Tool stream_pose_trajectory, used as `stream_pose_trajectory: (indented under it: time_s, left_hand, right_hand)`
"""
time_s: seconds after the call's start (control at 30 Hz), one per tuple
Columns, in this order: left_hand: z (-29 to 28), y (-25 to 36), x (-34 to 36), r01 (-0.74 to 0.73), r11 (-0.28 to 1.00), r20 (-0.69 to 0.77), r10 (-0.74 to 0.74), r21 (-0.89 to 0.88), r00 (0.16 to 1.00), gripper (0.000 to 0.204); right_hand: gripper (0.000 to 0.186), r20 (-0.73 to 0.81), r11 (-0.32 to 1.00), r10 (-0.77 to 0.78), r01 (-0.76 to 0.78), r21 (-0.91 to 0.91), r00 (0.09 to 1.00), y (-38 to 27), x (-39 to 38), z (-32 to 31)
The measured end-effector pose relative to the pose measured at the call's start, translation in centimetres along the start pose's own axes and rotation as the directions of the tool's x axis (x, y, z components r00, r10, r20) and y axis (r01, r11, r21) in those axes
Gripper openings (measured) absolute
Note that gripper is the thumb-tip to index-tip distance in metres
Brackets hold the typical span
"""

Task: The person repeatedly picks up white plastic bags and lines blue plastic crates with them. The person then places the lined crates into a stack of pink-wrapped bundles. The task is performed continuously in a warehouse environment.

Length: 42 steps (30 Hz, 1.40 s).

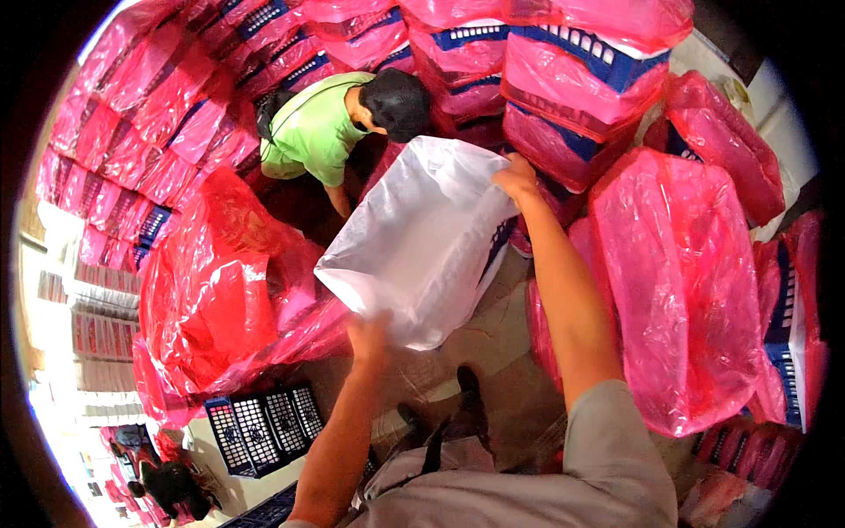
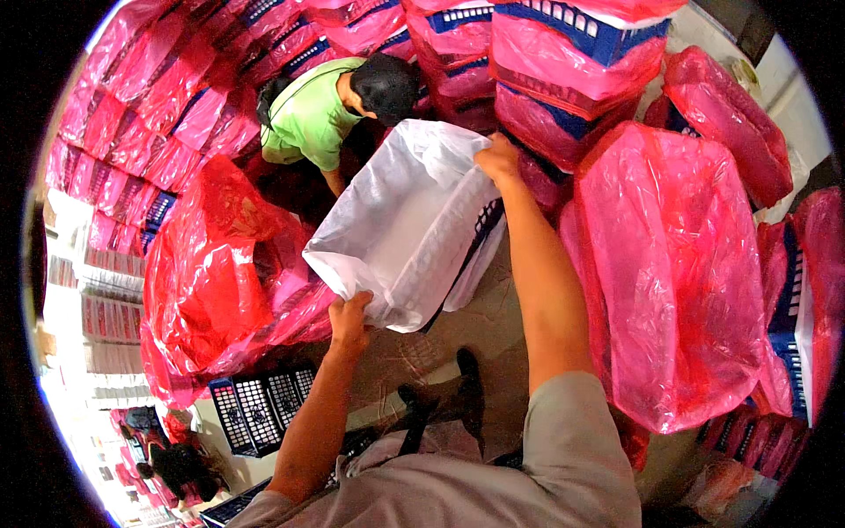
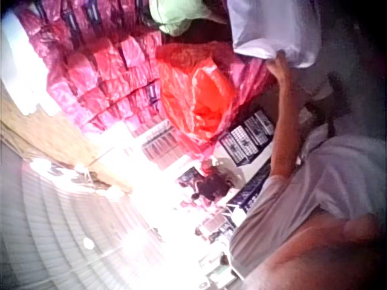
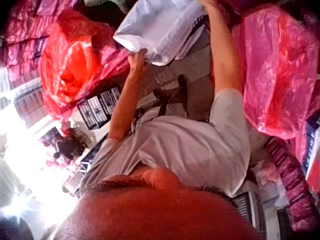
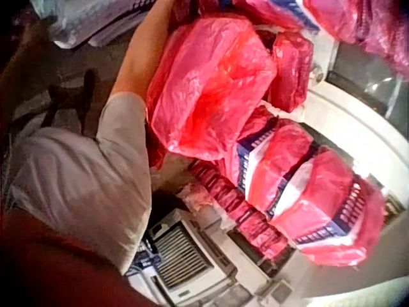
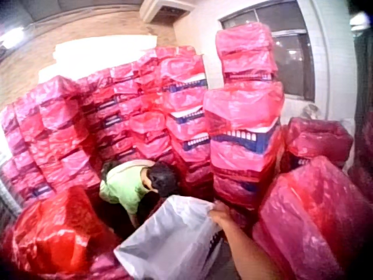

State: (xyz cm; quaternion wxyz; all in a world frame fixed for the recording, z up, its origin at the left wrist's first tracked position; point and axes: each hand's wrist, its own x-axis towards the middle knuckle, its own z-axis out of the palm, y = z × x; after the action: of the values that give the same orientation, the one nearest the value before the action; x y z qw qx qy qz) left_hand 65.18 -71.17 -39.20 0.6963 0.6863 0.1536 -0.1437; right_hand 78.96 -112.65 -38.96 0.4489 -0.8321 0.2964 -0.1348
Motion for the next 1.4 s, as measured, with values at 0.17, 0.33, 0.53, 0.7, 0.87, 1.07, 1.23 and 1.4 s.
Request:
stream_pose_trajectory:
  time_s: [0.17, 0.33, 0.53, 0.7, 0.87, 1.07, 1.23, 1.4]
  left_hand:
    - [4.1, -1.3, 1.5, 0.009, 1.000, -0.106, -0.010, -0.009, 0.994, 0.029]
    - [5.7, -1.8, 2.4, 0.025, 0.999, -0.194, -0.029, -0.020, 0.981, 0.025]
    - [6.5, 1.5, -0.4, -0.009, 0.997, -0.164, -0.004, -0.078, 0.986, 0.028]
    - [6.8, 2.8, 1.1, 0.021, 1.000, -0.101, -0.020, 0.009, 0.995, 0.040]
    - [1.9, -4.1, 6.0, 0.078, 0.994, -0.175, -0.063, 0.079, 0.983, 0.029]
    - [4.3, -3.2, 3.6, 0.014, 0.999, -0.112, -0.010, 0.035, 0.994, 0.032]
    - [7.0, -1.2, 1.9, 0.022, 0.999, -0.133, -0.028, -0.042, 0.991, 0.036]
    - [7.0, -2.4, 3.3, -0.047, 0.999, -0.097, 0.049, 0.027, 0.994, 0.035]
  right_hand:
    - [0.070, -0.066, 0.967, -0.108, 0.120, 0.224, 0.992, 2.0, 2.0, 1.3]
    - [0.065, -0.048, 0.886, -0.116, 0.125, 0.447, 0.992, 3.9, 3.5, 2.0]
    - [0.065, 0.026, 0.857, -0.159, 0.125, 0.500, 0.987, 3.6, 4.0, 1.1]
    - [0.062, -0.035, 0.881, -0.155, 0.155, 0.446, 0.987, 4.2, 4.7, 0.8]
    - [0.052, 0.047, 0.830, -0.156, 0.105, 0.548, 0.987, 5.8, 2.4, 2.8]
    - [0.046, -0.101, 0.888, -0.187, 0.212, 0.408, 0.977, 5.2, 2.7, 1.4]
    - [0.039, -0.054, 0.883, -0.210, 0.213, 0.419, 0.976, 4.7, 4.4, 0.3]
    - [0.044, -0.086, 0.870, -0.160, 0.182, 0.458, 0.983, 8.2, 3.9, 1.1]
